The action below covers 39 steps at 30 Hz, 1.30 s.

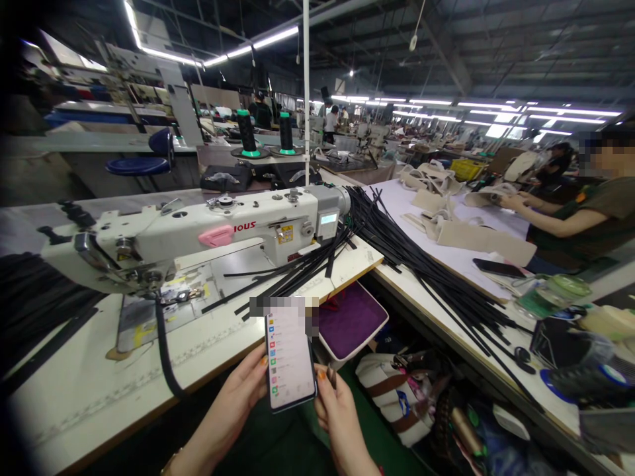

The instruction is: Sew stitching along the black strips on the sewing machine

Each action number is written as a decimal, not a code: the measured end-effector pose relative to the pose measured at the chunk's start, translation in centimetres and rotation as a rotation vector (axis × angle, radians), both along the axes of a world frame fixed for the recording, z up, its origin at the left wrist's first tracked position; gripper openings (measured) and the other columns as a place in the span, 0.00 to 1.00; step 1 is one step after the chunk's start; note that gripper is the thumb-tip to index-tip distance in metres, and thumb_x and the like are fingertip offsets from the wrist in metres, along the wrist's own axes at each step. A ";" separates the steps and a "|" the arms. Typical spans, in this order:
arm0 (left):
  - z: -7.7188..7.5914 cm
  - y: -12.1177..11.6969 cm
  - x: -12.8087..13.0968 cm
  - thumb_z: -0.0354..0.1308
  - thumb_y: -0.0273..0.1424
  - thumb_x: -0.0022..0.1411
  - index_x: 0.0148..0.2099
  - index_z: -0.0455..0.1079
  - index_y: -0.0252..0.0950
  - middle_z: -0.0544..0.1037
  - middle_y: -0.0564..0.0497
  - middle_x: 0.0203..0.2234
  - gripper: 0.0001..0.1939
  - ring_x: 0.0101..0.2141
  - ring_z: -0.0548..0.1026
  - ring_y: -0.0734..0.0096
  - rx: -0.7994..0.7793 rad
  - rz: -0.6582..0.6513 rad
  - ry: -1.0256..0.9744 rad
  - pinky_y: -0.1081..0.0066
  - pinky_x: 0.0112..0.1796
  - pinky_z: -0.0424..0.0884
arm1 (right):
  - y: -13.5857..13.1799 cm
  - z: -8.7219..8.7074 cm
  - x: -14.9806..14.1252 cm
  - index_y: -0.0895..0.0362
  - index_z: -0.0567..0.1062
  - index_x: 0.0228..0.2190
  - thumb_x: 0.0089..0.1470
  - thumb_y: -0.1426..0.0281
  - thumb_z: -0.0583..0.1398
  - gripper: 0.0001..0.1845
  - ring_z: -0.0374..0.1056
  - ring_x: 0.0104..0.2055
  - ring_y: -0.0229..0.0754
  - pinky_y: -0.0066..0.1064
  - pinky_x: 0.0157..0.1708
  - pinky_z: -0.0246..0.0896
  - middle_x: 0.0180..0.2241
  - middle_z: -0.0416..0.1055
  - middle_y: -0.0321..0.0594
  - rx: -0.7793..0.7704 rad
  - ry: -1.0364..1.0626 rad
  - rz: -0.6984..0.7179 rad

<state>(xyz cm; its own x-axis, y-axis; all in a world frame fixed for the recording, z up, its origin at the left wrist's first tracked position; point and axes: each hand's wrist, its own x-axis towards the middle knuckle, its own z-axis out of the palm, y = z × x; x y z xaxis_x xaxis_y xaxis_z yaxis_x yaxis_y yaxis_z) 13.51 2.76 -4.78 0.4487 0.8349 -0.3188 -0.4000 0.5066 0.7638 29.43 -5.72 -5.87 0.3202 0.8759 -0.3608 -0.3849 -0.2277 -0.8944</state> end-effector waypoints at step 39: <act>-5.6 -1.2 -1.0 0.60 0.55 0.53 0.61 0.62 0.38 0.72 0.36 0.54 0.40 0.46 0.75 0.51 0.120 -0.147 0.227 0.58 0.44 0.72 | -2.0 -7.0 1.5 0.52 0.59 0.25 0.43 0.40 0.61 0.30 0.34 0.11 0.25 0.19 0.10 0.30 0.10 0.43 0.16 -0.099 0.108 -0.343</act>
<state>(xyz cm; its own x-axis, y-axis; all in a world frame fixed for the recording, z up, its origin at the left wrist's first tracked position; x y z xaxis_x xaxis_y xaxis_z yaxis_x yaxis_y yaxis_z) 12.52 1.53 -10.37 0.4962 0.8039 -0.3281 -0.1405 0.4472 0.8833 30.97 -7.69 -12.83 0.5445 0.6838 -0.4858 -0.5444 -0.1525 -0.8249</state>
